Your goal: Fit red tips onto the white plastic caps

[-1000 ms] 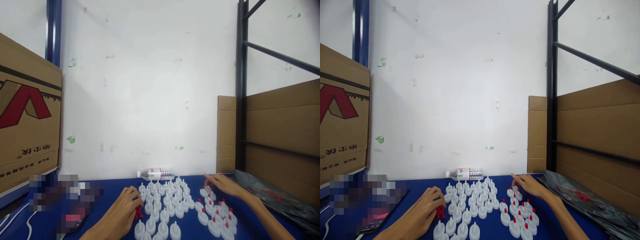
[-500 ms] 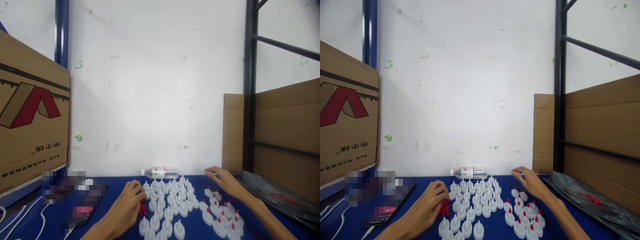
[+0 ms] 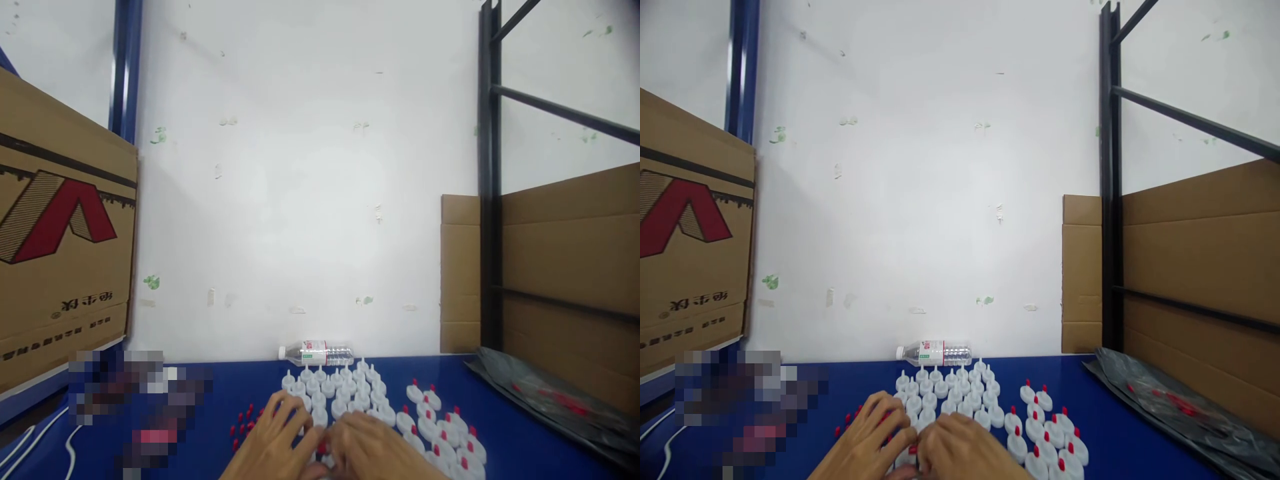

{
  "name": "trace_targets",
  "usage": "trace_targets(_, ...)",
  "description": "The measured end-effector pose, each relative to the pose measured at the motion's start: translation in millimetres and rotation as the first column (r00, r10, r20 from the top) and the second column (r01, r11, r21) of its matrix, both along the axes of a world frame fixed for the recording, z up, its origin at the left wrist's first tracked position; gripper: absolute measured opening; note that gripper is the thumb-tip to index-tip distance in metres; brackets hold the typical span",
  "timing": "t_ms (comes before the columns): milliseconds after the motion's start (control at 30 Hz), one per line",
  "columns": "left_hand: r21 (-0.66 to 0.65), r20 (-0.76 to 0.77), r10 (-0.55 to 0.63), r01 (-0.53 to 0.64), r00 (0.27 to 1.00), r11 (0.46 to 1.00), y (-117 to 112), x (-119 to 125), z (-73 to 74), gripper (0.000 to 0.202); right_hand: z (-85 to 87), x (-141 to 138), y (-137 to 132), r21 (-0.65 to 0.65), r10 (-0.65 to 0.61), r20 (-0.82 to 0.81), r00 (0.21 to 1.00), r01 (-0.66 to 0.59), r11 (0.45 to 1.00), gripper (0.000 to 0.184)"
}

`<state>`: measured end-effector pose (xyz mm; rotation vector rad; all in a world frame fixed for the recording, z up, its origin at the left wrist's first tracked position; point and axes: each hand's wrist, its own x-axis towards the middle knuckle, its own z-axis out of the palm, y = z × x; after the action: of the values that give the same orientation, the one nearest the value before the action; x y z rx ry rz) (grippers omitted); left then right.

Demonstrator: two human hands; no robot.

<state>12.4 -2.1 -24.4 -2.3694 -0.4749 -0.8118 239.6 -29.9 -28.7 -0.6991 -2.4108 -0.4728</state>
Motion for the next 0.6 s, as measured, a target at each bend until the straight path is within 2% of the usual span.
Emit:
trace_targets(33, 0.062, -0.025, -0.022, 0.024, 0.999, 0.998, -0.6, 0.6, -1.9, 0.008, -6.2, -5.2, -0.1, 0.038, -0.003, 0.053, 0.999, 0.001, 0.999, 0.023)
trace_targets(100, 0.167, -0.066, -0.045, 0.055, 0.997, 0.984, -1.5, 2.4, -4.9, 0.021, -12.6, -10.8, -0.8, 0.066, -0.006, 0.116, 0.993, -0.001, 0.998, 0.029)
trace_targets(167, 0.182, -0.085, -0.041, 0.056, 0.996, 0.982, -1.1, 4.6, -6.2, 0.029, -9.9, -10.0, -1.9, 0.062, 0.010, 0.113, 0.994, -0.017, 0.998, 0.032)
trace_targets(233, 0.110, -0.015, -0.066, 0.067, 0.998, 0.992, 0.1, 5.2, -3.9, 0.031, 0.6, -2.0, -2.6, 0.037, 0.035, 0.082, 0.996, -0.038, 0.999, 0.031)
trace_targets(300, -0.004, 0.102, -0.127, 0.128, 0.987, 0.992, 0.6, 1.5, 3.7, 0.033, 15.6, 13.3, -1.4, -0.019, 0.042, 0.018, 0.999, -0.042, 0.999, 0.025)
trace_targets(367, -0.144, 0.155, -0.149, 0.172, 0.977, 0.975, -0.6, -7.0, 16.0, 0.032, 30.0, 33.9, 2.8, -0.113, -0.050, -0.078, 0.996, 0.041, 0.993, 0.018)
trace_targets(433, -0.296, 0.181, -0.040, 0.093, 0.983, 0.951, -2.1, -17.4, 29.5, 0.032, 39.7, 55.6, 9.7, -0.174, -0.188, -0.184, 0.965, 0.156, 0.972, 0.014)
trace_targets(500, -0.382, 0.181, 0.065, 0.009, 0.981, 0.924, -1.8, -26.1, 39.1, 0.029, 42.7, 74.6, 18.0, -0.234, -0.304, -0.261, 0.916, 0.245, 0.941, 0.017)
trace_targets(600, -0.464, 0.160, 0.189, -0.095, 0.969, 0.881, 5.1, -32.6, 40.4, 0.021, 37.9, 93.6, 29.7, -0.268, -0.412, -0.301, 0.860, 0.338, 0.902, 0.030)
